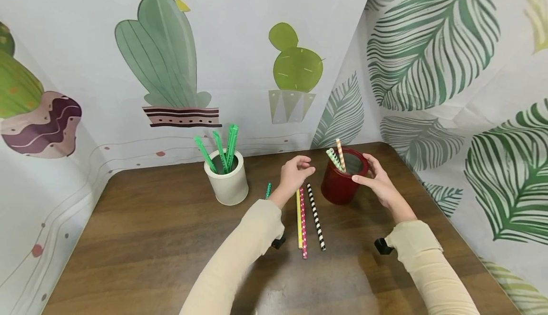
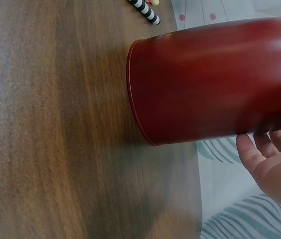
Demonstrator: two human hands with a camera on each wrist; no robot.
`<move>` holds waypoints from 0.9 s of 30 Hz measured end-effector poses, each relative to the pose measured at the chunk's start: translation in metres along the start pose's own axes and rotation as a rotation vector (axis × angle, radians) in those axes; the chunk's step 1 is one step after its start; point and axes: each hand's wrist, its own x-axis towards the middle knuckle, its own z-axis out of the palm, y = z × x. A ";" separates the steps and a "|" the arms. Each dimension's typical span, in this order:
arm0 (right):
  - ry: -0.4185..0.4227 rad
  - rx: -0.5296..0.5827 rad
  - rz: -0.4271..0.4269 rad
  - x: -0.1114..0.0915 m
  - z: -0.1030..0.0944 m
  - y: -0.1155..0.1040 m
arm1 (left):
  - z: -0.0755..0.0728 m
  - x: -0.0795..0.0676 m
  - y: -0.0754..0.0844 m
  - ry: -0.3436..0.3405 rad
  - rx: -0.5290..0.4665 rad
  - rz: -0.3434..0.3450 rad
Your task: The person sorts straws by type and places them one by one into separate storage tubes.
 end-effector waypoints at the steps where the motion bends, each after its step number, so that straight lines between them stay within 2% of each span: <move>1: 0.001 0.002 0.000 0.000 0.000 0.000 | -0.002 -0.001 -0.003 -0.005 -0.002 -0.004; 11: -0.008 -0.012 0.004 -0.002 0.000 -0.003 | -0.028 -0.009 -0.033 -0.020 0.000 -0.016; 17: -0.004 -0.005 0.008 -0.003 0.000 -0.003 | -0.045 -0.014 -0.056 -0.016 -0.042 -0.082; 27: -0.004 0.002 0.007 -0.002 0.001 -0.002 | -0.056 -0.029 -0.091 0.096 -0.017 -0.153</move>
